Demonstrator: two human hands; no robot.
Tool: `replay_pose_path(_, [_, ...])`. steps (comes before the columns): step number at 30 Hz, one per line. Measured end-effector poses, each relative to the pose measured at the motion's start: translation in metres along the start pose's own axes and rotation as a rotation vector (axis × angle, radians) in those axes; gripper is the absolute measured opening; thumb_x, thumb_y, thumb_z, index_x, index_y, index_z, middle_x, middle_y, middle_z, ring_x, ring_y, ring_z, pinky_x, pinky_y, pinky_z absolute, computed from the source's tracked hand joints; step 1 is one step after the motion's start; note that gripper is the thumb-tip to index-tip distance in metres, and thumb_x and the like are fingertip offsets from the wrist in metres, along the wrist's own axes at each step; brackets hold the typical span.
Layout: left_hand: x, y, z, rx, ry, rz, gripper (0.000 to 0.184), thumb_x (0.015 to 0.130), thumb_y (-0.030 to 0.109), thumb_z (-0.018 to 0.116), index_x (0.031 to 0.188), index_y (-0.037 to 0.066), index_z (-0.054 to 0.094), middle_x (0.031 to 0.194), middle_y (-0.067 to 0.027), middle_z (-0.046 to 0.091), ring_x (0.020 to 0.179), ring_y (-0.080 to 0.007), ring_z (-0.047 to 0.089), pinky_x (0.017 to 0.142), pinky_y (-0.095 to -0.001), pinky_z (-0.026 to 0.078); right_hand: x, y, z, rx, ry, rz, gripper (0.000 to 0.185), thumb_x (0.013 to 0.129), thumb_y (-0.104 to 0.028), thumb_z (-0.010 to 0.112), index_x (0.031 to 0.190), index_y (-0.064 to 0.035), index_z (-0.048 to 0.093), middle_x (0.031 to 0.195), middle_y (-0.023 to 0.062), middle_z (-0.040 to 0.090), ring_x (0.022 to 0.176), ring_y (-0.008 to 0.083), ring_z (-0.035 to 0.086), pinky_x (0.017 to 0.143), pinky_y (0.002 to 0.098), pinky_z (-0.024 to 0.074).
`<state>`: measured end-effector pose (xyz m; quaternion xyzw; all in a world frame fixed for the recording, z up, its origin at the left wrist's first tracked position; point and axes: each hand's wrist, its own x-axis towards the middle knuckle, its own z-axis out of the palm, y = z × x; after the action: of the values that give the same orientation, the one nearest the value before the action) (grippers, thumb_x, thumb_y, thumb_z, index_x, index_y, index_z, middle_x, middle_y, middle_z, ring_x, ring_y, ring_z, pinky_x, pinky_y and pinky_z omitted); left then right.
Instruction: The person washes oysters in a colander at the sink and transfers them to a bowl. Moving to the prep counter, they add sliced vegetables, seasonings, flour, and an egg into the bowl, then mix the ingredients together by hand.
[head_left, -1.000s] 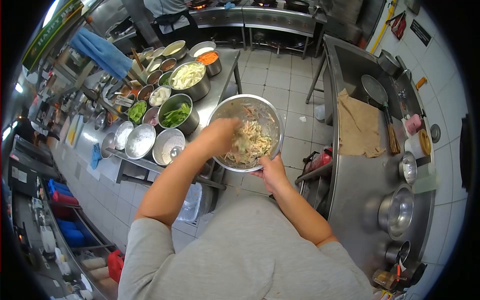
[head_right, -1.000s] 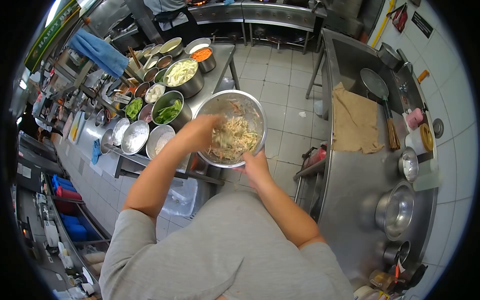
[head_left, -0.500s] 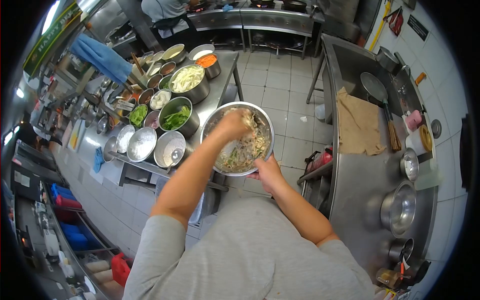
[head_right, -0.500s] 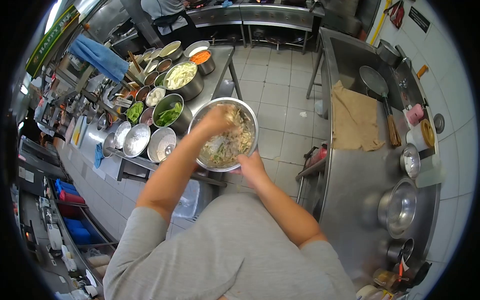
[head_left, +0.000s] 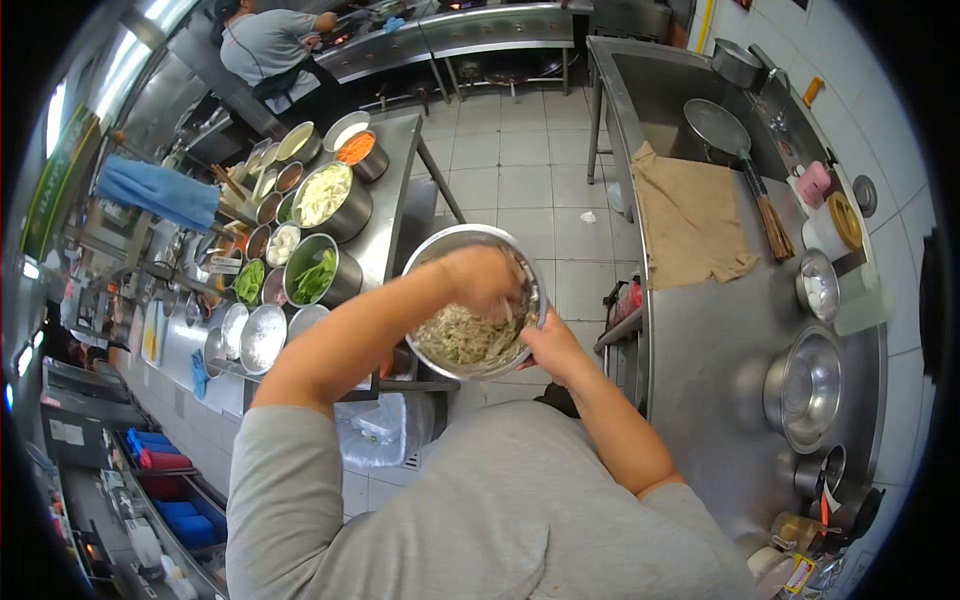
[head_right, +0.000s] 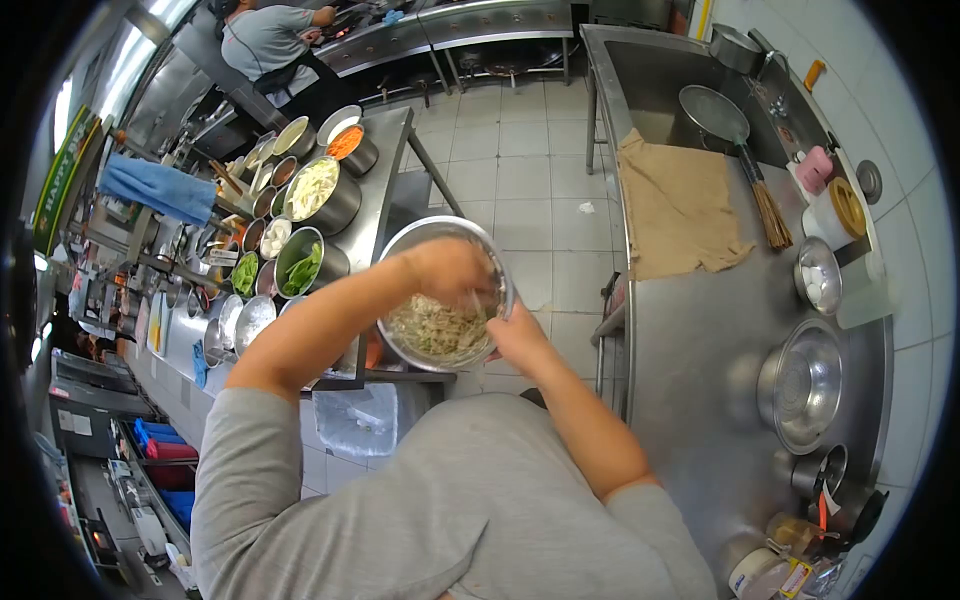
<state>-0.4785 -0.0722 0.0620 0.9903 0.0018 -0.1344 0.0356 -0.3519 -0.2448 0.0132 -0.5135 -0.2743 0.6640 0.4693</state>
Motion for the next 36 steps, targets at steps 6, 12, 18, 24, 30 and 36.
replay_pose_path(6, [0.047, -0.023, 0.067, -0.681, 0.26, -0.998, 0.046, 0.093, 0.033, 0.067, 0.126, 0.001, 0.065, 0.12, -0.0256, 0.068, 0.112, -0.0358, 0.066, 0.095, -0.0434, 0.052, 0.032, 0.005, -0.059, 0.149, 0.259, -0.127, 0.067, 0.086, -0.001, 0.047, 0.15, -0.0146, 0.03, 0.117, 0.0178, 0.062, 0.071, 0.0226, 0.07, 0.052, 0.0334, 0.06])
replay_pose_path(12, [0.111, 0.021, 0.112, -2.531, 0.585, -0.93, 0.044, 0.1, 0.039, 0.057, 0.126, 0.004, 0.062, 0.122, -0.0135, 0.068, 0.108, -0.0279, 0.068, 0.096, -0.0448, 0.055, 0.061, 0.026, -0.072, 0.094, 0.287, -0.005, 0.072, 0.09, 0.0, 0.047, 0.154, -0.0204, 0.022, 0.131, 0.0157, 0.056, 0.085, 0.0258, 0.07, 0.057, 0.0356, 0.062])
replay_pose_path(18, [0.124, -0.091, 0.096, -2.606, 0.786, -0.394, 0.03, 0.093, 0.028, 0.058, 0.114, 0.007, 0.066, 0.112, -0.0109, 0.071, 0.1, -0.0266, 0.069, 0.095, -0.0468, 0.054, 0.129, 0.014, -0.087, -0.093, 0.258, -0.056, 0.07, 0.09, -0.003, 0.052, 0.154, -0.0146, 0.025, 0.131, 0.0187, 0.057, 0.09, 0.0297, 0.071, 0.06, 0.0369, 0.0648])
replay_pose_path(24, [0.07, -0.201, 0.012, -1.29, 0.757, -0.608, 0.047, 0.075, 0.004, 0.073, 0.12, -0.001, 0.064, 0.114, -0.0165, 0.069, 0.111, -0.0299, 0.064, 0.1, -0.0429, 0.05, 0.222, -0.091, -0.067, -0.123, 0.189, -0.071, 0.058, 0.088, 0.0, 0.048, 0.144, -0.0092, 0.035, 0.116, 0.0173, 0.062, 0.082, 0.0237, 0.072, 0.055, 0.0326, 0.0617])
replay_pose_path(30, [0.015, -0.306, -0.013, -0.543, 0.241, -0.541, 0.078, 0.069, 0.013, 0.083, 0.142, 0.009, 0.055, 0.14, -0.0297, 0.049, 0.134, -0.0453, 0.045, 0.112, -0.0462, 0.041, 0.325, -0.16, -0.033, 0.098, 0.169, -0.005, 0.062, 0.09, -0.003, 0.048, 0.148, -0.011, 0.03, 0.133, 0.0165, 0.055, 0.096, 0.0284, 0.07, 0.062, 0.0382, 0.0637])
replay_pose_path(36, [0.048, -0.398, 0.02, -0.64, 0.568, -0.78, 0.075, 0.069, 0.024, 0.081, 0.138, 0.007, 0.058, 0.124, -0.0308, 0.06, 0.121, -0.0455, 0.056, 0.105, -0.0477, 0.045, 0.404, -0.182, 0.005, 0.02, 0.161, -0.032, 0.058, 0.089, -0.001, 0.045, 0.146, -0.0114, 0.033, 0.125, 0.0162, 0.061, 0.092, 0.0271, 0.07, 0.064, 0.0389, 0.0625])
